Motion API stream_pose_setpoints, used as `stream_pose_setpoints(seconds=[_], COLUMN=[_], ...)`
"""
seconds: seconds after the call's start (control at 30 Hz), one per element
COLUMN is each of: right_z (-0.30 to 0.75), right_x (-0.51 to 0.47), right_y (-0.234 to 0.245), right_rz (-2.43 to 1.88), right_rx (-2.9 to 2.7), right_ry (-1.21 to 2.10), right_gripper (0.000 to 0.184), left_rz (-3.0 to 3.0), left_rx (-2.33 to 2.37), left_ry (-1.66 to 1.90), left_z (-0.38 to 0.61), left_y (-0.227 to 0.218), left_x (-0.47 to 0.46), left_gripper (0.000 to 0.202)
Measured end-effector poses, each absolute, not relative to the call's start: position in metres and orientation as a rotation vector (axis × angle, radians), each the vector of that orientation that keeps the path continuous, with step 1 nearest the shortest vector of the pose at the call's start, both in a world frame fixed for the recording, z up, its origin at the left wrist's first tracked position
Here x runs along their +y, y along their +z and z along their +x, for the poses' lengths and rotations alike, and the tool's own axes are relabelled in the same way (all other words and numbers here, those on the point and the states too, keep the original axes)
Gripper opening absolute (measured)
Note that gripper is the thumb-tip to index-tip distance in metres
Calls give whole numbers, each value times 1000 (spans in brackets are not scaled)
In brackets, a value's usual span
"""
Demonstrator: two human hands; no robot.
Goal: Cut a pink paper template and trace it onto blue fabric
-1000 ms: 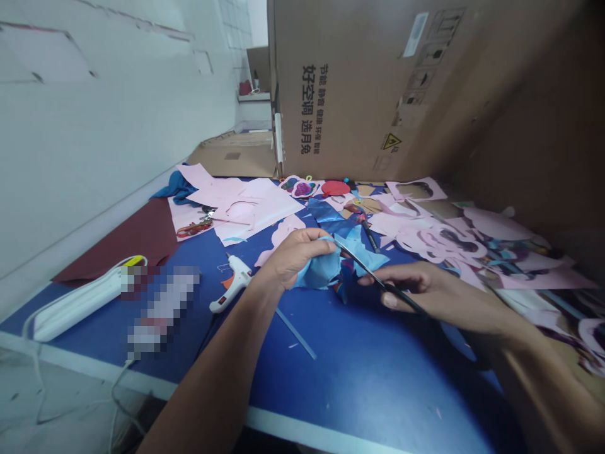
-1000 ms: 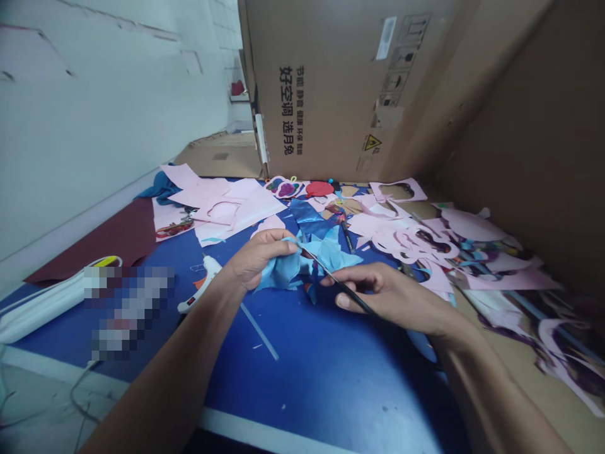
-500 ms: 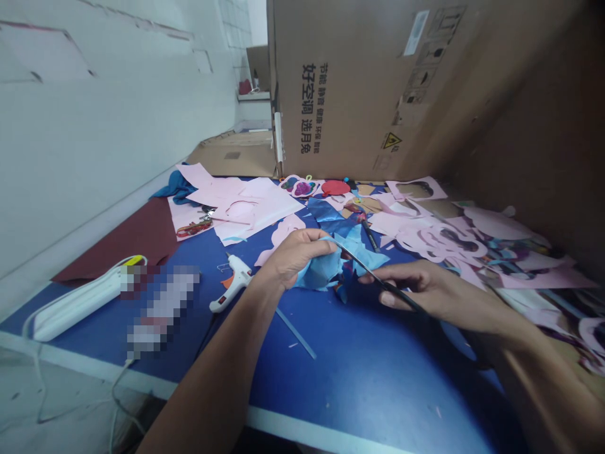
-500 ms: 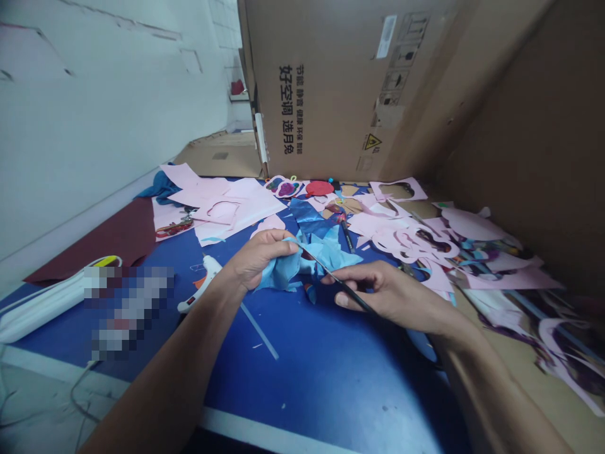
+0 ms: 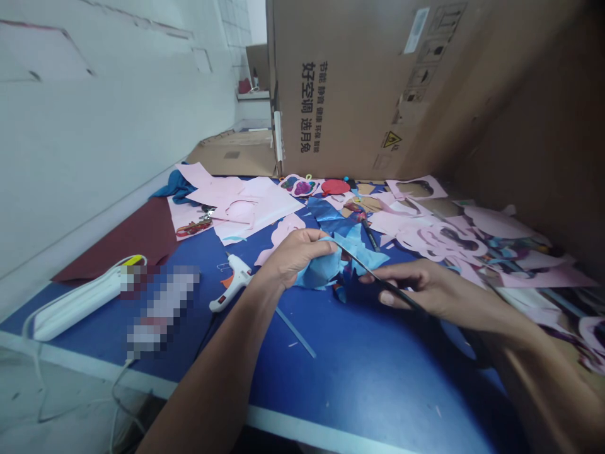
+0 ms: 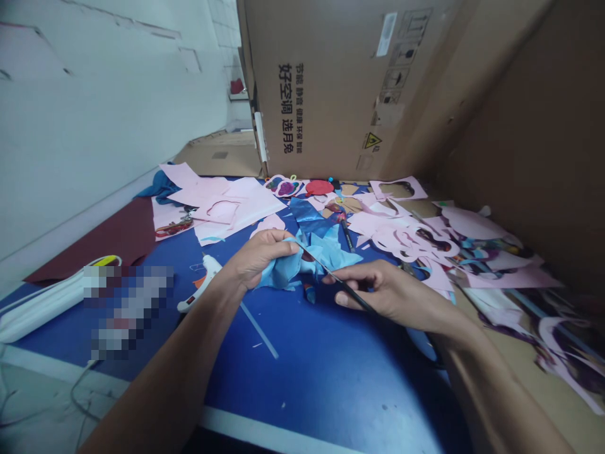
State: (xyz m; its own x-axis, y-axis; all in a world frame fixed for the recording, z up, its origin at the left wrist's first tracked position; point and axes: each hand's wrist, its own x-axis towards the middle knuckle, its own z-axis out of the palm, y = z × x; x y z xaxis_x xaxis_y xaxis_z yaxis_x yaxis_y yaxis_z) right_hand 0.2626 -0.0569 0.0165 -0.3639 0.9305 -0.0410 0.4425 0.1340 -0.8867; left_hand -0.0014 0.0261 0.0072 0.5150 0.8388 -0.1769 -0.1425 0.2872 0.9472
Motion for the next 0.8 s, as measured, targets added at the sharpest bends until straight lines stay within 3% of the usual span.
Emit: stream_pose_setpoints(seconds=[0.57,0.8], right_z=[261,262], right_x=[-57,-55], right_y=[18,18], right_rz=[-1340,-1398], right_rx=[-1846,-1736], right_ry=[1280,1222], right_gripper=[58,59], left_rz=[1123,1156], left_rx=[795,869], left_ry=[747,958], left_z=[-2,0], left_y=[7,7], left_x=[26,29], left_gripper=[23,38])
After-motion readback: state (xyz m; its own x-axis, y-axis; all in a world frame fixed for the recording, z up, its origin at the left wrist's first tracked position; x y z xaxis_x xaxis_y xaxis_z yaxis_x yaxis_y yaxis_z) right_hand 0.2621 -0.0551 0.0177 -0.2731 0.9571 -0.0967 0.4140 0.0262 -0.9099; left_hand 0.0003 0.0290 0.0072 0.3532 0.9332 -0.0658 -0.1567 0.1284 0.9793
